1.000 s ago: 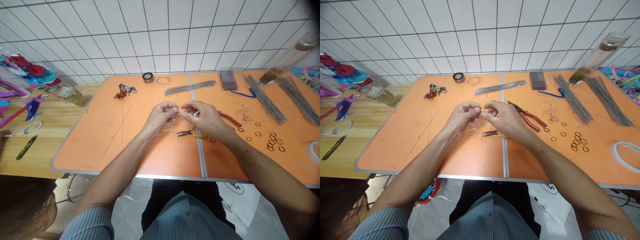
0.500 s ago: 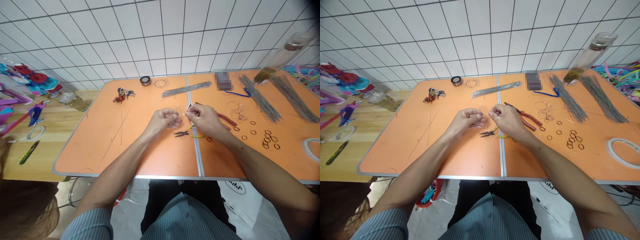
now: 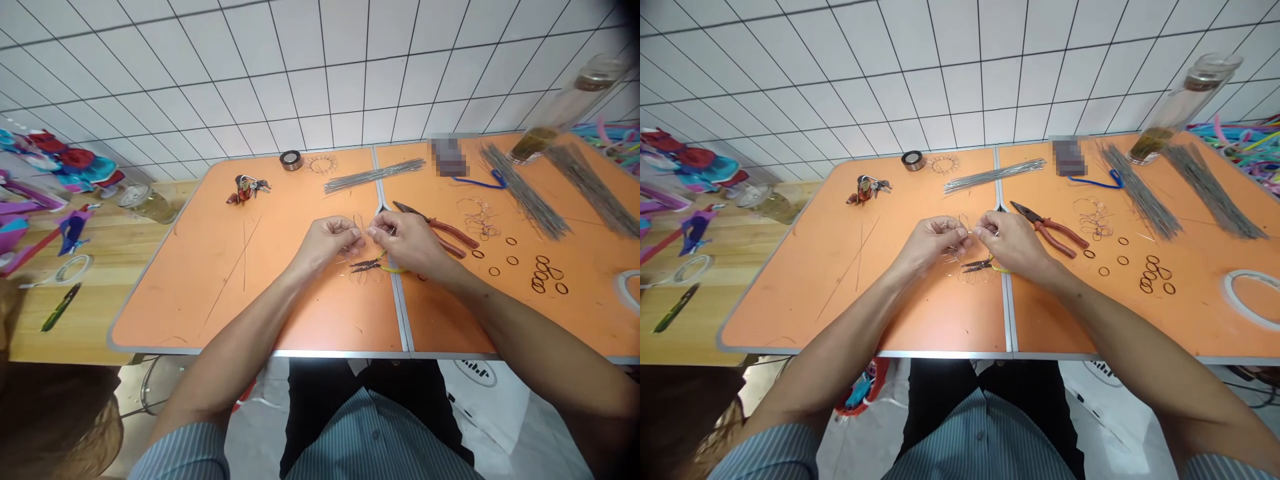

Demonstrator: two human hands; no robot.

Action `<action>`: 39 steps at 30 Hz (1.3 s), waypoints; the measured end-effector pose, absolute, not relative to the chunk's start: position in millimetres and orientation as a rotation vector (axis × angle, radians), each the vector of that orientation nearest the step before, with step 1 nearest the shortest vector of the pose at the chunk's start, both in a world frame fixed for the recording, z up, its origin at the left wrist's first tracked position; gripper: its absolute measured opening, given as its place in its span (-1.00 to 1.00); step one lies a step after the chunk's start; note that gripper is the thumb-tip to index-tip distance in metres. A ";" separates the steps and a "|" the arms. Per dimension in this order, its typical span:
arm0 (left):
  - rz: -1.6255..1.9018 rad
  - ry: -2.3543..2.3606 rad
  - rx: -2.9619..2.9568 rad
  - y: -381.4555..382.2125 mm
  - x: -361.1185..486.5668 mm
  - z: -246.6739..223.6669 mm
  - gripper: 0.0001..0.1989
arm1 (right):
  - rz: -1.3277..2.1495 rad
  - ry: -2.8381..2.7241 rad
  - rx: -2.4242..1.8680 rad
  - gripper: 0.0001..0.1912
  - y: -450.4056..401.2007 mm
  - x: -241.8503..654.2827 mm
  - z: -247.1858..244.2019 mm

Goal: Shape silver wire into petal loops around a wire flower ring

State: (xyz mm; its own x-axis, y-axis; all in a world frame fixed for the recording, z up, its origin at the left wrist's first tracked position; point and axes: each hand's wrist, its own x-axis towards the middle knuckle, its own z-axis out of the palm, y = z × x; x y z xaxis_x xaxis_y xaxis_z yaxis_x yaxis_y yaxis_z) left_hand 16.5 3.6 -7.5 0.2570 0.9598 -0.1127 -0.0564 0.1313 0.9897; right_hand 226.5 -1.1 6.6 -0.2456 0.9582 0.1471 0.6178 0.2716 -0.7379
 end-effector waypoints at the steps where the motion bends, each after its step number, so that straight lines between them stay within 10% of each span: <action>1: 0.970 1.033 1.174 3.7 16.7 -7.3 -0.72 | 0.752 -1.949 -1.419 -0.81 -1.0 226.4 6.5; 39: 0.970 1.113 1.167 0.1 23.8 -6.7 -0.85 | 1.148 -1.620 -1.239 -0.85 -0.9 225.3 3.9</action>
